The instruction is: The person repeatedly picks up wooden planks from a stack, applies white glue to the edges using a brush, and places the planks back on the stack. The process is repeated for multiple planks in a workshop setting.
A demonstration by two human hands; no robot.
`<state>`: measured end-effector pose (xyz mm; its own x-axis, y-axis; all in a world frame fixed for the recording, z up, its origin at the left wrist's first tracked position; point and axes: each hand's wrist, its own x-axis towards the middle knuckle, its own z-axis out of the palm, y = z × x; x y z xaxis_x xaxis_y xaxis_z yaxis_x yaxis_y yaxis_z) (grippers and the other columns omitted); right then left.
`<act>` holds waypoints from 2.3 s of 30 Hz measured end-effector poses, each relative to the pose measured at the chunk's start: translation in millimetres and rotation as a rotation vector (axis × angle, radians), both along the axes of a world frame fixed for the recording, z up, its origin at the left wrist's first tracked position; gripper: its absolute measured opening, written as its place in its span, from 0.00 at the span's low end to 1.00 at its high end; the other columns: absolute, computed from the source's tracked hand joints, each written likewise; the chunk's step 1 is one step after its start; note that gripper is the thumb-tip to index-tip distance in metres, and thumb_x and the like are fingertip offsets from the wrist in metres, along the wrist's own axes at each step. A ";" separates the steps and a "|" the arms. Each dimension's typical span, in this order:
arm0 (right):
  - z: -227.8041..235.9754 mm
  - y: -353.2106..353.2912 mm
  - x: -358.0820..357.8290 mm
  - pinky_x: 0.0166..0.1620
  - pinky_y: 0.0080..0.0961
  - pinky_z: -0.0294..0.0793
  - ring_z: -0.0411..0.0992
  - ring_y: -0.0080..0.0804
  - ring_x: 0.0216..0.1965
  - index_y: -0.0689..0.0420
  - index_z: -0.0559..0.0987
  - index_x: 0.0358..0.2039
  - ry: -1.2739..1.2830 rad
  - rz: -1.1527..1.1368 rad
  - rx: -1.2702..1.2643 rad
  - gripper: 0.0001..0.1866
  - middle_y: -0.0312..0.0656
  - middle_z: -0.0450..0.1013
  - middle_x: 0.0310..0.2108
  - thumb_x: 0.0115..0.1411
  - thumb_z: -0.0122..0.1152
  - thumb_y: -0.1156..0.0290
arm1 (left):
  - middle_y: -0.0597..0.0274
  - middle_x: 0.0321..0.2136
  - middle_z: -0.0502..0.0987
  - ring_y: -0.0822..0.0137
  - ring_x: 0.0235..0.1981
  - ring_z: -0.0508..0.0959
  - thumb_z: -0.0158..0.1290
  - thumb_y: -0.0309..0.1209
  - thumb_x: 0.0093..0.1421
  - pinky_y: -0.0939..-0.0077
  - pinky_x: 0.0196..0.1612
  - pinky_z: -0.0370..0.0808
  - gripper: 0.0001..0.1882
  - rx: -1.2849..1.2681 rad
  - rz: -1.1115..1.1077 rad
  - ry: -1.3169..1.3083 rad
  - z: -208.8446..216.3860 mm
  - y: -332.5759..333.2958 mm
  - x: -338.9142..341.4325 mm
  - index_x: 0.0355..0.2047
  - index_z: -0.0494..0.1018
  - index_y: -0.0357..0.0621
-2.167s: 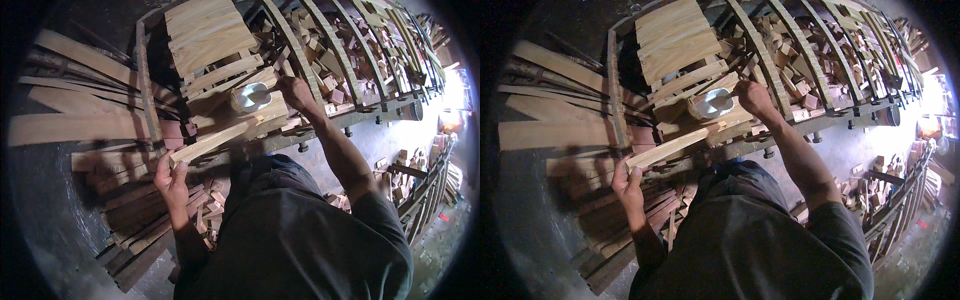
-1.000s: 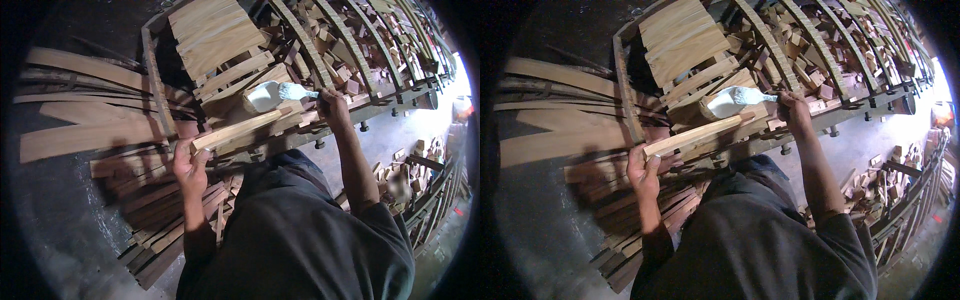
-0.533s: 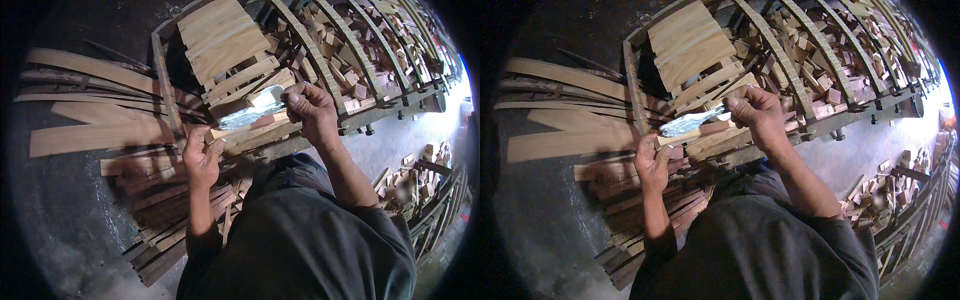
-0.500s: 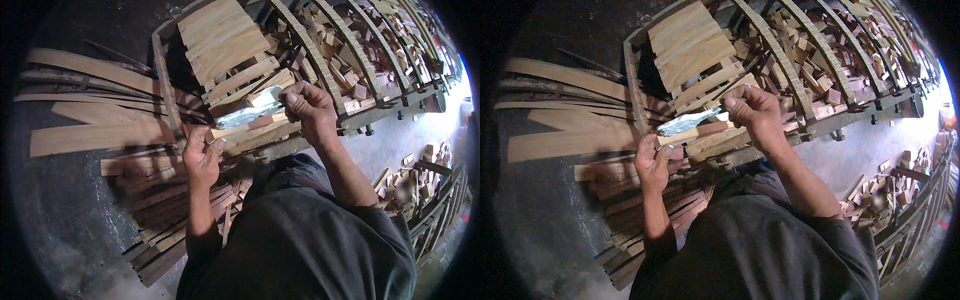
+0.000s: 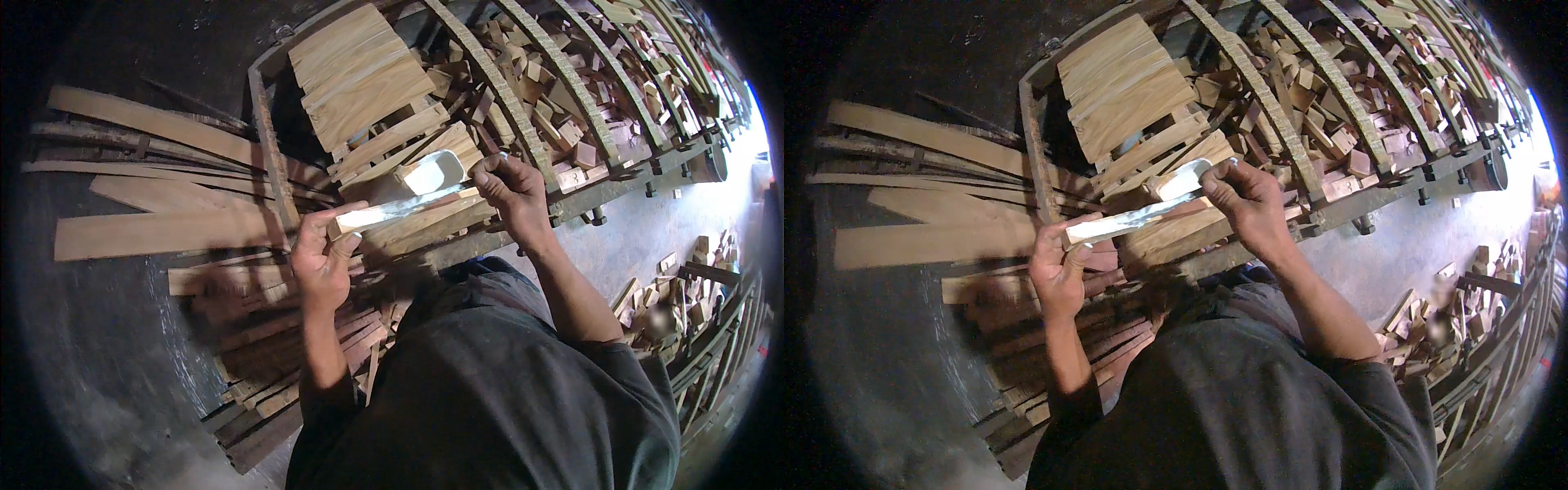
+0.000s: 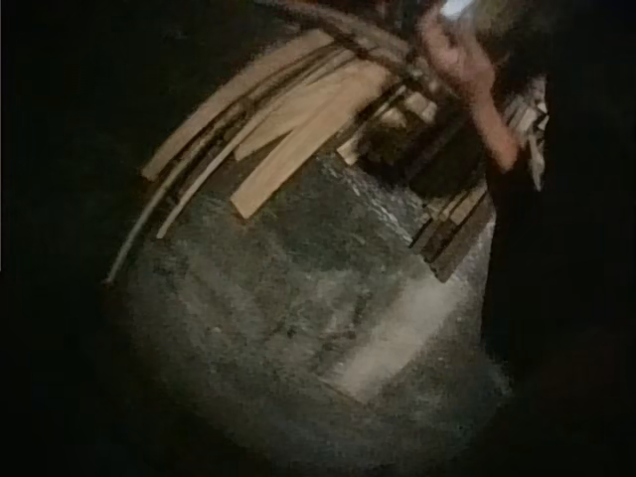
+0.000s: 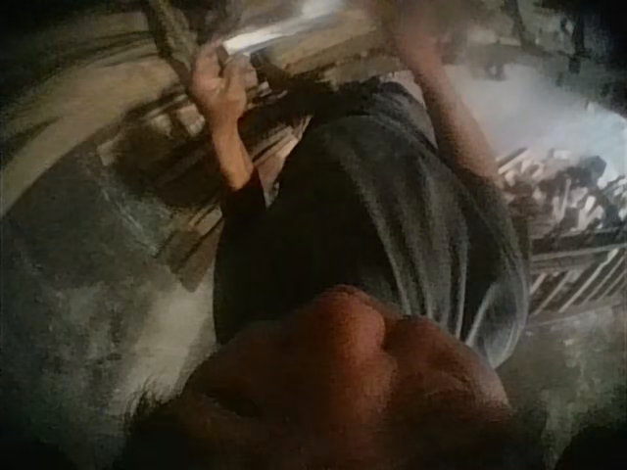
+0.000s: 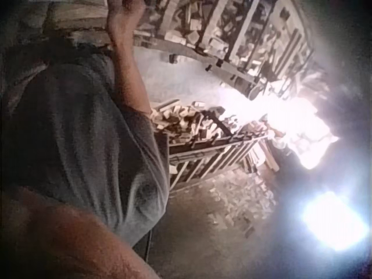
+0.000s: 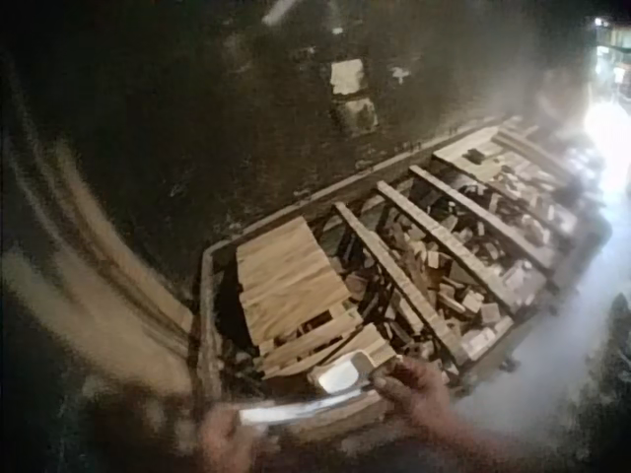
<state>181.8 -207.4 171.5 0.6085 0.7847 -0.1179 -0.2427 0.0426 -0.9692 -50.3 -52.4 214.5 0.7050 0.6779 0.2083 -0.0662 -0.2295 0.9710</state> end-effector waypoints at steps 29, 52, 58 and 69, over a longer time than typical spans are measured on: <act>-72.1 -24.7 68.6 0.37 0.33 0.75 0.77 0.42 0.34 0.60 0.78 0.34 -0.679 -0.301 -0.299 0.07 0.47 0.75 0.32 0.55 0.63 0.76 | 0.43 0.45 0.76 0.57 0.47 0.76 0.56 0.34 0.63 0.63 0.56 0.68 0.18 0.304 0.150 0.007 28.8 37.9 -10.8 0.45 0.66 0.34; -130.2 32.3 76.4 0.34 0.21 0.70 0.70 0.22 0.31 0.65 0.75 0.46 -0.551 -0.534 -0.206 0.12 0.37 0.75 0.34 0.63 0.54 0.77 | 0.49 0.47 0.74 0.61 0.49 0.74 0.56 0.30 0.63 0.66 0.58 0.67 0.17 0.113 0.270 -0.201 25.6 122.9 -58.1 0.47 0.65 0.34; -105.3 78.8 72.3 0.25 0.18 0.65 0.67 0.21 0.23 0.63 0.76 0.44 0.023 -0.619 -0.136 0.10 0.36 0.73 0.27 0.62 0.54 0.75 | 0.47 0.45 0.76 0.62 0.47 0.75 0.56 0.27 0.63 0.67 0.55 0.71 0.16 0.034 0.254 -0.161 -8.6 185.3 -36.3 0.48 0.65 0.33; -187.4 149.4 85.1 0.25 0.16 0.70 0.75 0.23 0.26 0.63 0.76 0.41 0.035 -0.650 -0.259 0.08 0.40 0.77 0.29 0.64 0.55 0.72 | 0.45 0.46 0.77 0.64 0.45 0.77 0.54 0.25 0.63 0.71 0.49 0.76 0.16 -0.070 0.120 0.000 -85.5 254.2 19.0 0.48 0.66 0.32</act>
<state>266.9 -58.0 -15.8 0.9373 0.2070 -0.2803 -0.2778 -0.0418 -0.9597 -31.3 201.8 129.0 0.6181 0.7703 0.1571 -0.0420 -0.1673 0.9850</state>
